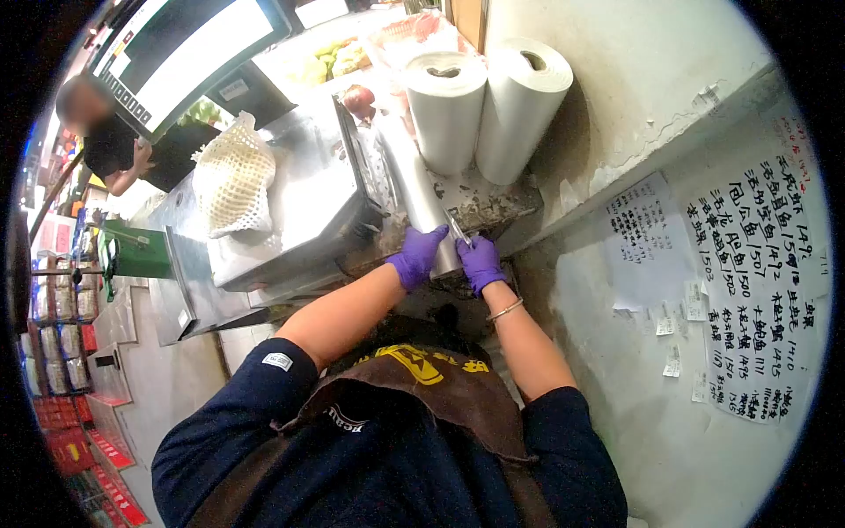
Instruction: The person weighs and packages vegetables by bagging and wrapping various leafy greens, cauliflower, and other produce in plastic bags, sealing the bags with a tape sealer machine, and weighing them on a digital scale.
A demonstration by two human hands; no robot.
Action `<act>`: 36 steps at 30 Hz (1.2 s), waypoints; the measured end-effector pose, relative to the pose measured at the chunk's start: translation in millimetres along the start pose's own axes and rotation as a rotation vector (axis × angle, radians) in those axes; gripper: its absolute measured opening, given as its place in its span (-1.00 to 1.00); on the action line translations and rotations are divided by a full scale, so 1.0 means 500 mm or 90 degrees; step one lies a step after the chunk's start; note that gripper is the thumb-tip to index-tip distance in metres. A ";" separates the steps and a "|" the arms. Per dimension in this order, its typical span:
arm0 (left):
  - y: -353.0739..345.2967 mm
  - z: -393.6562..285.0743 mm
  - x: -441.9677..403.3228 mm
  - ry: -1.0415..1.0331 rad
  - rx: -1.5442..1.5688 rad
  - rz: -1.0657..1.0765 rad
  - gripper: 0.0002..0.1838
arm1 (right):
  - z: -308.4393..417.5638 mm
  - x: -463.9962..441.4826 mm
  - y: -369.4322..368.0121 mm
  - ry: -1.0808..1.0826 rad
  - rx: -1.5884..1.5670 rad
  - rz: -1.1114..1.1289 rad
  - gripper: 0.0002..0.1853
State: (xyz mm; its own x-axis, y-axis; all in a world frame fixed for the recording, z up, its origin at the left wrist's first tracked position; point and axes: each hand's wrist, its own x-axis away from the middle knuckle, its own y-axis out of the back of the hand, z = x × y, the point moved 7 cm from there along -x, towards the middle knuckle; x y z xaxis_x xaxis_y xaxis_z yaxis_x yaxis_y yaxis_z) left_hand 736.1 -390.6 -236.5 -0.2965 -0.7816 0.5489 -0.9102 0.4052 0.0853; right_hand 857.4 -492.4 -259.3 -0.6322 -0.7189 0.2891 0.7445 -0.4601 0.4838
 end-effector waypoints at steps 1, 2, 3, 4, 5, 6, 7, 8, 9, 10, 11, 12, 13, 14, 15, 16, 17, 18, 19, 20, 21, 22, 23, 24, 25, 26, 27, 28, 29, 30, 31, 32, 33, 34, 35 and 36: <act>-0.003 -0.009 -0.003 -0.046 0.003 0.010 -0.34 | 0.038 0.009 0.021 0.025 0.037 -0.023 -0.57; -0.008 -0.018 -0.009 -0.093 0.007 0.020 -0.28 | 0.074 0.014 0.043 0.051 0.075 -0.046 -0.61; -0.012 -0.024 -0.018 -0.139 0.012 0.029 -0.22 | 0.107 0.015 0.068 0.099 0.099 -0.089 -0.61; -0.025 -0.019 -0.033 -0.109 0.057 0.106 -0.02 | 0.137 0.013 0.091 0.147 0.123 -0.132 -0.61; -0.027 -0.014 -0.036 -0.129 -0.047 0.099 0.01 | 0.164 0.015 0.110 0.194 0.147 -0.174 -0.61; -0.028 -0.035 -0.017 -0.150 -0.150 0.091 0.05 | 0.171 0.011 0.113 0.173 0.112 -0.135 -0.62; -0.030 -0.046 -0.006 -0.171 -0.253 0.083 0.10 | 0.180 0.007 0.113 0.153 0.077 -0.096 -0.62; -0.038 -0.021 -0.020 -0.192 -0.341 0.105 0.16 | 0.188 0.001 0.113 0.134 0.042 -0.059 -0.63; -0.039 -0.038 0.003 -0.226 -0.362 0.109 0.23 | 0.200 -0.008 0.119 0.144 0.038 -0.038 -0.61; -0.038 -0.065 0.044 -0.260 -0.382 0.113 0.32 | 0.212 -0.016 0.126 0.153 0.034 -0.018 -0.59; -0.037 -0.084 0.068 -0.294 -0.403 0.116 0.40 | 0.225 -0.018 0.132 0.163 0.029 0.003 -0.57; -0.036 -0.088 0.067 -0.305 -0.408 0.104 0.42 | 0.269 -0.002 0.160 0.192 -0.006 -0.031 -0.63; -0.036 -0.093 0.066 -0.315 -0.414 0.092 0.45 | 0.293 0.002 0.176 0.176 -0.070 -0.016 -0.66; -0.038 -0.096 0.063 -0.323 -0.419 0.080 0.47 | 0.314 -0.001 0.192 0.158 -0.133 -0.002 -0.69; -0.041 -0.100 0.060 -0.332 -0.423 0.069 0.49 | 0.333 0.001 0.206 0.140 -0.195 0.013 -0.72; -0.047 -0.119 0.065 -0.363 -0.385 0.068 0.42 | 0.363 0.012 0.222 0.165 -0.224 0.010 -0.74; -0.051 -0.127 0.064 -0.340 -0.407 0.055 0.39 | 0.393 0.024 0.238 0.191 -0.253 0.006 -0.76; -0.054 -0.144 0.071 -0.316 -0.428 0.042 0.36 | 0.421 0.036 0.255 0.216 -0.281 0.002 -0.78; -0.057 -0.154 0.075 -0.291 -0.448 0.029 0.33 | 0.450 0.048 0.276 0.248 -0.299 -0.002 -0.79; -0.060 -0.155 0.073 -0.262 -0.540 -0.003 0.26 | 0.478 0.060 0.296 0.280 -0.316 -0.007 -0.79; -0.057 -0.148 0.064 -0.225 -0.559 -0.021 0.25 | 0.496 0.068 0.310 0.312 -0.333 -0.012 -0.79; -0.053 -0.137 0.054 -0.188 -0.578 -0.038 0.24 | 0.507 0.071 0.328 0.360 -0.302 -0.050 -0.80; -0.047 -0.128 0.047 -0.151 -0.598 -0.056 0.23 | 0.514 0.070 0.350 0.408 -0.271 -0.088 -0.82; -0.039 -0.130 0.053 -0.137 -0.586 -0.047 0.20 | 0.520 0.068 0.369 0.455 -0.239 -0.126 -0.83; -0.038 -0.130 0.055 -0.148 -0.581 -0.052 0.20 | 0.521 0.064 0.387 0.494 -0.157 -0.206 -0.84; -0.038 -0.129 0.054 -0.159 -0.575 -0.057 0.19 | 0.519 0.058 0.400 0.529 -0.073 -0.286 -0.84; -0.037 -0.132 0.058 -0.170 -0.568 -0.061 0.19 | 0.523 0.064 0.408 0.563 0.014 -0.365 -0.85; -0.037 -0.130 0.063 -0.172 -0.580 -0.044 0.19 | 0.535 0.079 0.409 0.599 0.106 -0.434 -0.86; -0.034 -0.132 0.068 -0.175 -0.591 -0.030 0.18 | 0.543 0.084 0.389 0.650 0.188 -0.436 -0.85; -0.031 -0.136 0.070 -0.177 -0.601 -0.018 0.18 | 0.539 0.083 0.358 0.703 0.270 -0.436 -0.85; -0.032 -0.138 0.069 -0.189 -0.626 -0.015 0.19 | 0.534 0.081 0.322 0.754 0.350 -0.434 -0.84; -0.034 -0.137 0.068 -0.200 -0.653 -0.011 0.20 | 0.530 0.072 0.266 0.828 0.376 -0.262 -0.85; -0.036 -0.138 0.067 -0.213 -0.681 -0.005 0.20 | 0.559 0.090 0.287 0.872 0.464 -0.446 -0.85; -0.035 -0.145 0.075 -0.181 -0.680 0.021 0.22 | 0.580 0.055 0.338 0.870 0.444 -0.466 -0.85; -0.036 -0.146 0.068 -0.213 -0.698 0.003 0.23 | 0.601 0.020 0.390 0.867 0.423 -0.486 -0.85; -0.034 -0.133 0.058 -0.240 -0.718 -0.015 0.25 | 0.615 -0.010 0.490 0.687 0.304 -0.602 -0.77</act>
State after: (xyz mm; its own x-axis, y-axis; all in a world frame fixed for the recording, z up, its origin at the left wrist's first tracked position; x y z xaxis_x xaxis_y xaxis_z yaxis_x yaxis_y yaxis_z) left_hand 762.4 -388.7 -166.6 -0.5218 -0.8077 0.2744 -0.2038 0.4304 0.8793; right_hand 976.8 -441.4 112.0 -0.2103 -0.3877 -0.8975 -0.1054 -0.9037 0.4150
